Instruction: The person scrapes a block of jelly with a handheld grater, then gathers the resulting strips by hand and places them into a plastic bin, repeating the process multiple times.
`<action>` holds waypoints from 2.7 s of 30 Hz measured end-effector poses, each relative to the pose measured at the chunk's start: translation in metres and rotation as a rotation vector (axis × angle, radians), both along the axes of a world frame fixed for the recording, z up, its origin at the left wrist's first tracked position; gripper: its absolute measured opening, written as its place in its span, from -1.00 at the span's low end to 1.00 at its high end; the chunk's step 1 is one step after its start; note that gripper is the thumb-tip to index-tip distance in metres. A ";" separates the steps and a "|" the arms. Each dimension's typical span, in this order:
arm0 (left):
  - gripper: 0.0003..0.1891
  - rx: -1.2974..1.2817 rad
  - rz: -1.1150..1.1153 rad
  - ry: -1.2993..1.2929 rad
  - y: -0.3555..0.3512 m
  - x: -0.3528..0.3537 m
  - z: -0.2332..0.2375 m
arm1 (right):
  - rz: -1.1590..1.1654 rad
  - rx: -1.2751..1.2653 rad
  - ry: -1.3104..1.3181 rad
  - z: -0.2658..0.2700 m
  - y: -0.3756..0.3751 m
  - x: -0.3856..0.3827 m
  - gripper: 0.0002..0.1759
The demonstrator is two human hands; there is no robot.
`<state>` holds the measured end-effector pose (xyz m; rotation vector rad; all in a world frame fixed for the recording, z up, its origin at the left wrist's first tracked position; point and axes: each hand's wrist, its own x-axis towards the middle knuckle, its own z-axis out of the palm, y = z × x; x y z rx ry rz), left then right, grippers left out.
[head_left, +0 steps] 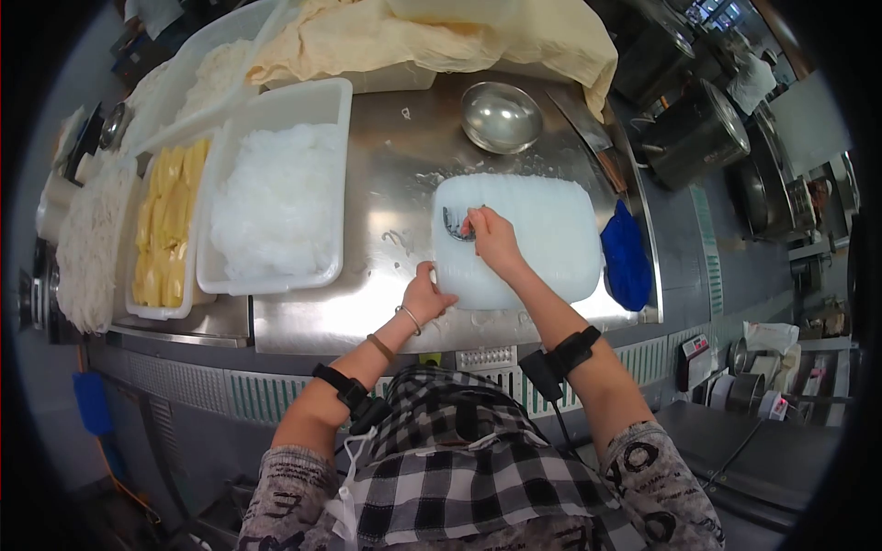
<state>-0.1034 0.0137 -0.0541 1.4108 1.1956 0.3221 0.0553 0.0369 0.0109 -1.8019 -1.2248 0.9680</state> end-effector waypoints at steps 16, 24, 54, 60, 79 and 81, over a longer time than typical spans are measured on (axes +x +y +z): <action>-0.25 -0.105 0.032 -0.237 -0.016 -0.016 -0.003 | -0.023 0.224 -0.090 -0.021 -0.129 -0.032 -0.76; -0.39 0.954 -0.055 0.218 -0.029 -0.024 0.002 | 0.077 0.500 -0.275 -0.063 -0.181 -0.051 -0.92; -0.78 -0.255 0.201 -0.997 0.123 0.040 0.089 | -0.166 0.138 0.187 0.040 -0.208 0.037 -0.75; -0.74 -0.057 0.101 -1.036 0.189 0.018 0.185 | -0.215 0.128 0.268 0.039 -0.194 0.038 -0.75; -0.69 -0.338 1.067 -0.764 0.303 -0.262 0.067 | -0.104 0.188 0.249 0.054 -0.081 0.049 -0.74; -0.73 -0.311 0.951 -0.629 0.301 -0.275 0.086 | -0.078 0.214 0.224 0.049 -0.049 0.057 -0.73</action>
